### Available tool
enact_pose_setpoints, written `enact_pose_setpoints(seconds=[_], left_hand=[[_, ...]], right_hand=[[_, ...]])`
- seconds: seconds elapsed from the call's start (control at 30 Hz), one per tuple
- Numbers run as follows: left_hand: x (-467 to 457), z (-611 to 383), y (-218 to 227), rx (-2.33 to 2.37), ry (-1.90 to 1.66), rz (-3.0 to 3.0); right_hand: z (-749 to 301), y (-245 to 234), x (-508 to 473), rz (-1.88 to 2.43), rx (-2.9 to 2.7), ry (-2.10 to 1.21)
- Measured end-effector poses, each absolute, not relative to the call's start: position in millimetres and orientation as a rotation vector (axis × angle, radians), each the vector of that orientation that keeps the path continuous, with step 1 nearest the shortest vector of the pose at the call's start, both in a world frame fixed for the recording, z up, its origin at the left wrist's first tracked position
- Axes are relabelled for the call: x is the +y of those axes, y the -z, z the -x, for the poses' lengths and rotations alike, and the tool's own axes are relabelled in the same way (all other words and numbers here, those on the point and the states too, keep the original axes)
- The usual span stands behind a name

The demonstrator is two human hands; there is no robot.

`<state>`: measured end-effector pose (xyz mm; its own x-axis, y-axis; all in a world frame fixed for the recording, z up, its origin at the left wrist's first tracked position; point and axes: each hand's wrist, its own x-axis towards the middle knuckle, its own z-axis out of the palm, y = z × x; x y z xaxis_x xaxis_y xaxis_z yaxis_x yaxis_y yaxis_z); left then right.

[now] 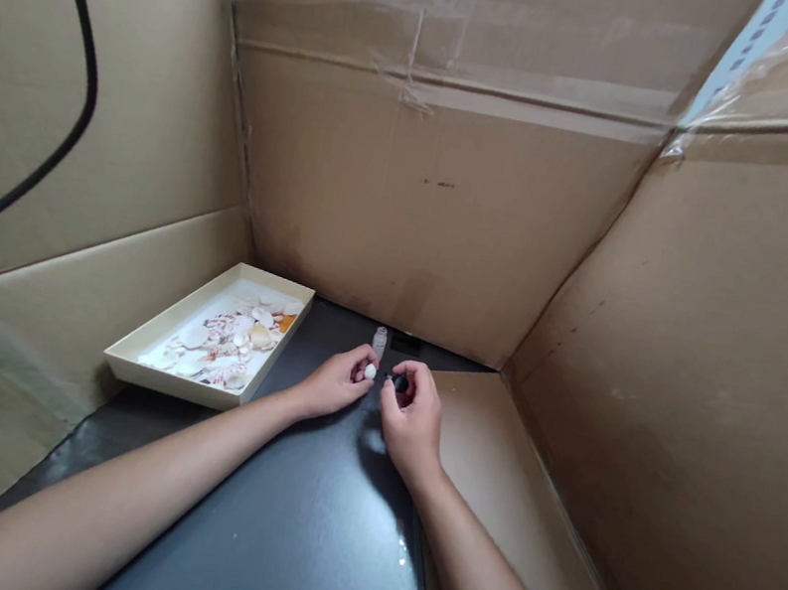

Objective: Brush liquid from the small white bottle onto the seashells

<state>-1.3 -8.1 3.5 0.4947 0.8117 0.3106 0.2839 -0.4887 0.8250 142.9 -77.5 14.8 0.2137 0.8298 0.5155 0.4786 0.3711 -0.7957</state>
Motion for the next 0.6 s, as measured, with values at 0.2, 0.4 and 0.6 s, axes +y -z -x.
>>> enact_pose_setpoints(seconds=[0.2, 0.4, 0.6], left_hand=[[-8.2, 1.7, -4.7, 0.906, -0.919, -2.026], [-9.4, 2.3, -6.9, 0.91, -0.89, -2.031], [-8.3, 2.5, -5.7, 0.911, -0.887, -2.027]], right_hand=[[-143.6, -13.4, -75.8, 1.256, -1.463, -0.368], [-143.2, -13.3, -76.1, 1.25, -1.455, -0.374], [-143.2, -13.9, -76.8, 1.289, -1.464, -0.344]])
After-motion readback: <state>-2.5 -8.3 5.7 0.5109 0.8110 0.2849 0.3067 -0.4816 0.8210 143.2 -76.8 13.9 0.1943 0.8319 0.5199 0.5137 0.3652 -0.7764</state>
